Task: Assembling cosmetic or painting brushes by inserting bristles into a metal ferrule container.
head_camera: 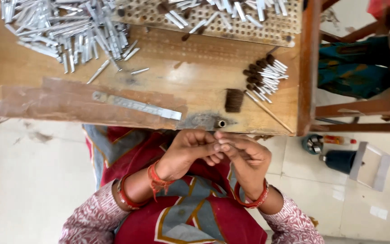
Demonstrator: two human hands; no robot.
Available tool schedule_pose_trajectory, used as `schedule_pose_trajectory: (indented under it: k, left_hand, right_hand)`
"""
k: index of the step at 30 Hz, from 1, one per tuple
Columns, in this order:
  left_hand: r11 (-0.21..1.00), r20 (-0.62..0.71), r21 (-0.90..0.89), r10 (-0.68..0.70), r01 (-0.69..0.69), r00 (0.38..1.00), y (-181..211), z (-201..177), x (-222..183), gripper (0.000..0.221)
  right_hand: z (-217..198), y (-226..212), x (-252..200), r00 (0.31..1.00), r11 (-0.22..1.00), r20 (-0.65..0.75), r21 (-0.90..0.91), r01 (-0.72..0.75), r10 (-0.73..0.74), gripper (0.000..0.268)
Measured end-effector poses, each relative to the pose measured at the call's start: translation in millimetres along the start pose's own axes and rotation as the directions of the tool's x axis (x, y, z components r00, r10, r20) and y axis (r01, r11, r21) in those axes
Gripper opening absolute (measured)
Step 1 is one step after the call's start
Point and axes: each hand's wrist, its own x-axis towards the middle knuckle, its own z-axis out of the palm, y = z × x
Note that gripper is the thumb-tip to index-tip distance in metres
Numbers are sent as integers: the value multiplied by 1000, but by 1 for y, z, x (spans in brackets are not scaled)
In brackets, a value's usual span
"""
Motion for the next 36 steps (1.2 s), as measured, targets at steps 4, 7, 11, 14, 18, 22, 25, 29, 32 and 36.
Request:
schedule_pose_trajectory:
  k: [4, 7, 11, 14, 18, 22, 25, 29, 32, 36]
  left_hand:
    - [995, -50, 90, 41, -36, 998, 5, -3, 2, 15]
    - [973, -159, 232, 55, -17, 986, 4, -19, 1, 14]
    - [931, -150, 365, 43, 14, 988, 15, -23, 0, 14]
    - [897, -112, 441, 42, 12, 993, 11, -25, 0, 13]
    - [888, -73, 459, 13, 23, 997, -1, -28, -2, 12]
    - [897, -90, 440, -11, 49, 996, -7, -35, -3, 13]
    - [901, -84, 427, -39, 72, 996, -4, -33, -5, 14]
    - [910, -60, 408, -44, 65, 997, 3, -25, -8, 14]
    - [921, -37, 381, -66, 75, 997, 6, -21, -5, 14]
    - [925, 8, 369, -103, 93, 995, 9, -17, -4, 12]
  right_hand:
    - [-8, -12, 2, 997, 995, -2, 55, -78, 78, 14]
    - [-23, -23, 3, 996, 995, -12, -61, -85, 84, 14]
    - [-30, -27, 6, 991, 888, 102, -459, -25, 81, 14]
    - [-28, -37, 8, 967, 822, 247, -563, 89, 65, 27]
    - [-27, -34, 3, 932, 849, 349, -459, 261, -97, 35]
    - [-27, -31, 1, 903, 822, 387, -443, 358, -184, 32]
    - [-27, -30, -1, 878, 788, 422, -451, 418, -224, 32]
    - [-27, -28, -5, 841, 743, 475, -458, 488, -260, 30]
    - [-26, -30, -7, 820, 704, 495, -471, 532, -288, 29]
    - [-24, -33, -7, 801, 675, 500, -468, 571, -330, 29]
